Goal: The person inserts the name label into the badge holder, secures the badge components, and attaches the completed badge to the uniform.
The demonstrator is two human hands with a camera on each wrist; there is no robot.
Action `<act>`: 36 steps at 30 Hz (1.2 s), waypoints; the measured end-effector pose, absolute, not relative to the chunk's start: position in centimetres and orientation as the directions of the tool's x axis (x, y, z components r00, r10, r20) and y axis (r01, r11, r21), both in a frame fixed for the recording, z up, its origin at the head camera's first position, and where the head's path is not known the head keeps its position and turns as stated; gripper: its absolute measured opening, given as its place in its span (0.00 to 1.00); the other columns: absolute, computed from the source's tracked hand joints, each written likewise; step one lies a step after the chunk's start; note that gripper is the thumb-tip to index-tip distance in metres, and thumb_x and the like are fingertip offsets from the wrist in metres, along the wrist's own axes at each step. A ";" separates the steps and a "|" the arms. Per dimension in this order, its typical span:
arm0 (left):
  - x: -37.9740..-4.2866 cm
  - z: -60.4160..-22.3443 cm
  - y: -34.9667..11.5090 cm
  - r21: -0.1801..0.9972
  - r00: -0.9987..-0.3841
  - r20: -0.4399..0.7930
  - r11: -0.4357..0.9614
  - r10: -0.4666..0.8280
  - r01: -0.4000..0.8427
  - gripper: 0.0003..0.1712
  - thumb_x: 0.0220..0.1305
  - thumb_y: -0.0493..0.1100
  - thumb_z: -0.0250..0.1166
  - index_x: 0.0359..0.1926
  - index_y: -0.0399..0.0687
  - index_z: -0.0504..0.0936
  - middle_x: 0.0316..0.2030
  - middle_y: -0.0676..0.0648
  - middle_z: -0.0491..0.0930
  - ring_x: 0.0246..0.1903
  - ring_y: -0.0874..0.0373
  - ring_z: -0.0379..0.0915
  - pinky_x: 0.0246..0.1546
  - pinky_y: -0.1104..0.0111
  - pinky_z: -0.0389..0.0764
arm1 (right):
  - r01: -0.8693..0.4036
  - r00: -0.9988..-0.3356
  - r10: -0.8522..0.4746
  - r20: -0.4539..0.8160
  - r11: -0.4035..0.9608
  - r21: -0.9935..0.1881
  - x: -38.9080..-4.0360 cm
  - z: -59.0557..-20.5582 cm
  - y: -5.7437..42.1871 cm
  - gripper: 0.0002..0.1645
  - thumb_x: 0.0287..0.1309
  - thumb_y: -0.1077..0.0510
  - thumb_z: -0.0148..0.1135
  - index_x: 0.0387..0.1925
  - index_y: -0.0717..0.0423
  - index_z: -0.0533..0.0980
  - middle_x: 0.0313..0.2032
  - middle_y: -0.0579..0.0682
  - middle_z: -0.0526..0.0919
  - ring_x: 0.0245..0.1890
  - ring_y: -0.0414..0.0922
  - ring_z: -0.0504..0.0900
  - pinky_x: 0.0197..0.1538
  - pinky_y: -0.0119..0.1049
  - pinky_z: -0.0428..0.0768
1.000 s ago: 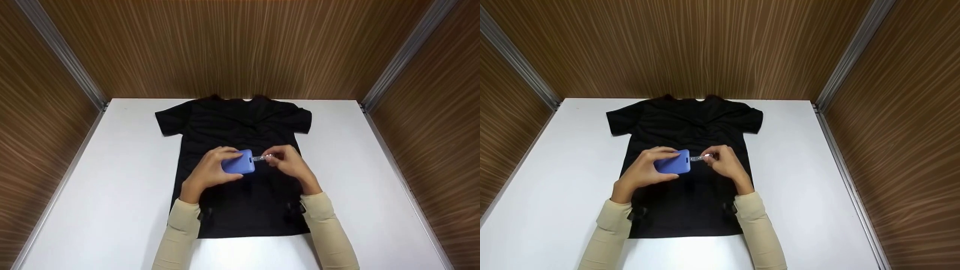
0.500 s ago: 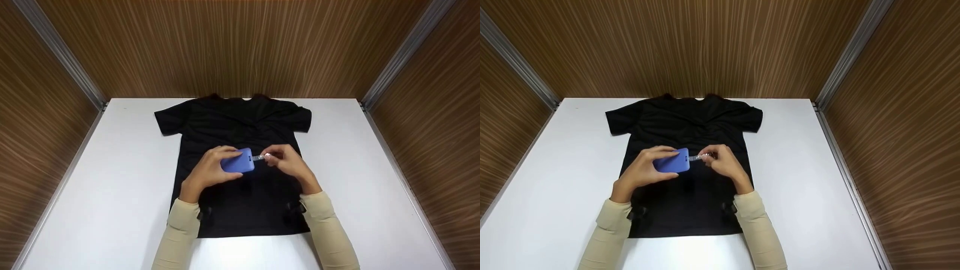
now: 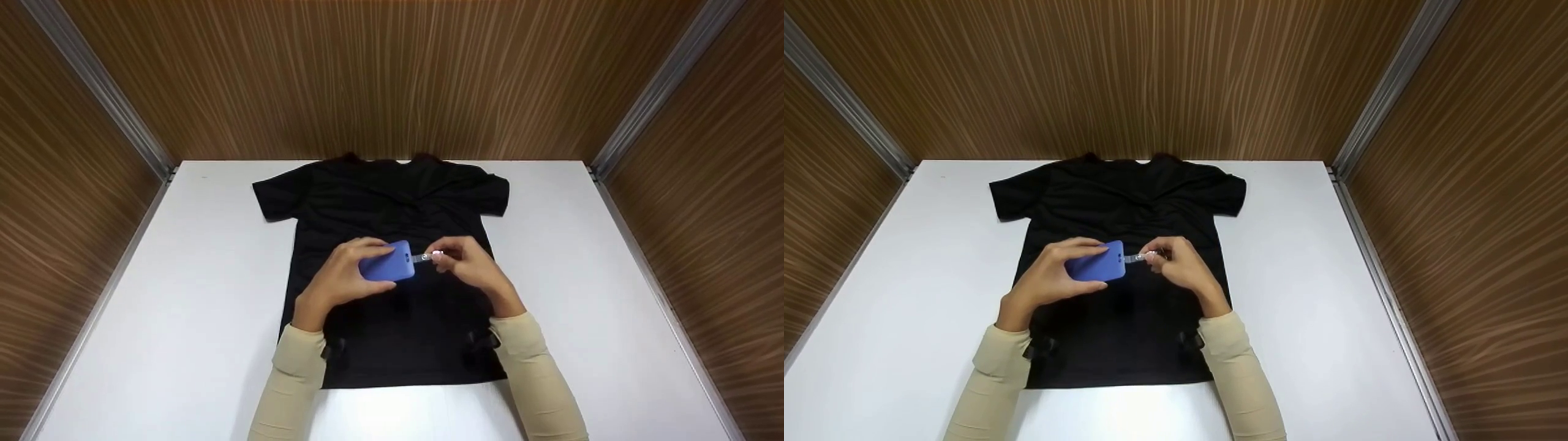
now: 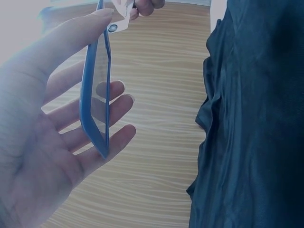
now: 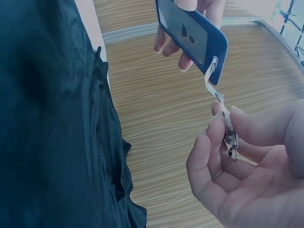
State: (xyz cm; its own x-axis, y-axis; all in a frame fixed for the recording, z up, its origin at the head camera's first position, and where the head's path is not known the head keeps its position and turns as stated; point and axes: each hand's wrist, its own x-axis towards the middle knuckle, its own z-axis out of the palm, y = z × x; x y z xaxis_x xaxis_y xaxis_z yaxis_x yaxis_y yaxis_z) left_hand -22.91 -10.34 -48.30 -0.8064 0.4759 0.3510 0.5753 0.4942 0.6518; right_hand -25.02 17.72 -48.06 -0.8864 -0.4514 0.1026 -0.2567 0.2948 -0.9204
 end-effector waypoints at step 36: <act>-23.0 -48.3 -10.4 0.663 -0.802 0.352 0.477 0.482 0.577 0.35 0.50 0.50 0.82 0.60 0.47 0.86 0.57 0.42 0.84 0.56 0.47 0.80 0.59 0.54 0.81 | -0.216 -0.884 -0.462 0.073 0.266 -0.939 -24.7 -48.0 16.9 0.11 0.70 0.68 0.58 0.44 0.75 0.81 0.36 0.67 0.81 0.29 0.38 0.81 0.38 0.29 0.83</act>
State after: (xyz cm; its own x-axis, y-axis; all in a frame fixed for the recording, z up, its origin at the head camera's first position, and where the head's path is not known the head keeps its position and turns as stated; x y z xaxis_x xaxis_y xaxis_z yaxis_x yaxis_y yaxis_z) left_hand -22.98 -10.37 -48.34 -0.8025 0.4819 0.3519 0.5771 0.4773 0.6627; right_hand -24.72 16.89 -47.96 -0.8839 -0.4619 0.0728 -0.2163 0.2659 -0.9394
